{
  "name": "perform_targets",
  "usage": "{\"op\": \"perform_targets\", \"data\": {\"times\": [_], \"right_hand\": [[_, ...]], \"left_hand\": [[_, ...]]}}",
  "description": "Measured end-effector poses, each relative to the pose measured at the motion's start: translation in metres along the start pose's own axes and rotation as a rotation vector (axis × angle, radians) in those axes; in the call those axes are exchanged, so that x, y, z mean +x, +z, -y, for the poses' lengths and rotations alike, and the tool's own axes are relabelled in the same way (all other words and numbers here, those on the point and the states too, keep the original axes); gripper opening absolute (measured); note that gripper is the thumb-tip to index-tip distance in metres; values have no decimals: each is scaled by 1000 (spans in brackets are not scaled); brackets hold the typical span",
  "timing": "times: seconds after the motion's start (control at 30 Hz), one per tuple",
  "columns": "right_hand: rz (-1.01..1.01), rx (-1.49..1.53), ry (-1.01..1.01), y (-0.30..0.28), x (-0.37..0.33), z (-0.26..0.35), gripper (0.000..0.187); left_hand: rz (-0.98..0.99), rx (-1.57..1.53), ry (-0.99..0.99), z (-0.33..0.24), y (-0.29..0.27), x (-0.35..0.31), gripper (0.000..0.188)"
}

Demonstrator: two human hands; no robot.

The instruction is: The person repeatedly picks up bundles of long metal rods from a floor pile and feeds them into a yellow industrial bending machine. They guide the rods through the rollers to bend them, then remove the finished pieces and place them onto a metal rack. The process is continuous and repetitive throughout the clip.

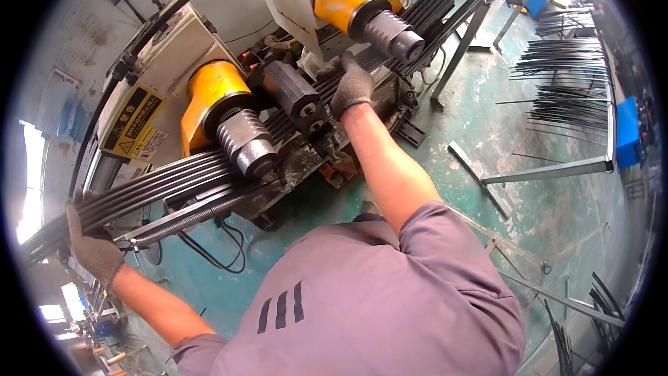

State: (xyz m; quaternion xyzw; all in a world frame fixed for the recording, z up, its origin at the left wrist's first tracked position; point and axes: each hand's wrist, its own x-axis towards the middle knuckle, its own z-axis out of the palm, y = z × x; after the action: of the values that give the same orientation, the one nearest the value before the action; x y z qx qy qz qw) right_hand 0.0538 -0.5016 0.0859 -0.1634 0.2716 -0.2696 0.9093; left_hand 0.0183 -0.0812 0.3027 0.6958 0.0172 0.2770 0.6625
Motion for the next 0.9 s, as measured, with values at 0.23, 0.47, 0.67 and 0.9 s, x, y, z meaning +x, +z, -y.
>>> {"op": "perform_targets", "data": {"times": [0.23, 0.47, 0.67, 0.9], "right_hand": [[6, 91, -36, -7, 9, -6, 19], [-7, 5, -11, -16, 25, -2, 17], [12, -9, 14, -13, 20, -7, 17], [15, -37, -6, -17, 25, -7, 19]], "left_hand": [[51, 112, 120, -46, 78, -5, 39], [318, 411, 444, -56, 127, 18, 31], [379, 827, 743, -63, 153, 25, 29], [531, 643, 871, -62, 151, 19, 22]]}}
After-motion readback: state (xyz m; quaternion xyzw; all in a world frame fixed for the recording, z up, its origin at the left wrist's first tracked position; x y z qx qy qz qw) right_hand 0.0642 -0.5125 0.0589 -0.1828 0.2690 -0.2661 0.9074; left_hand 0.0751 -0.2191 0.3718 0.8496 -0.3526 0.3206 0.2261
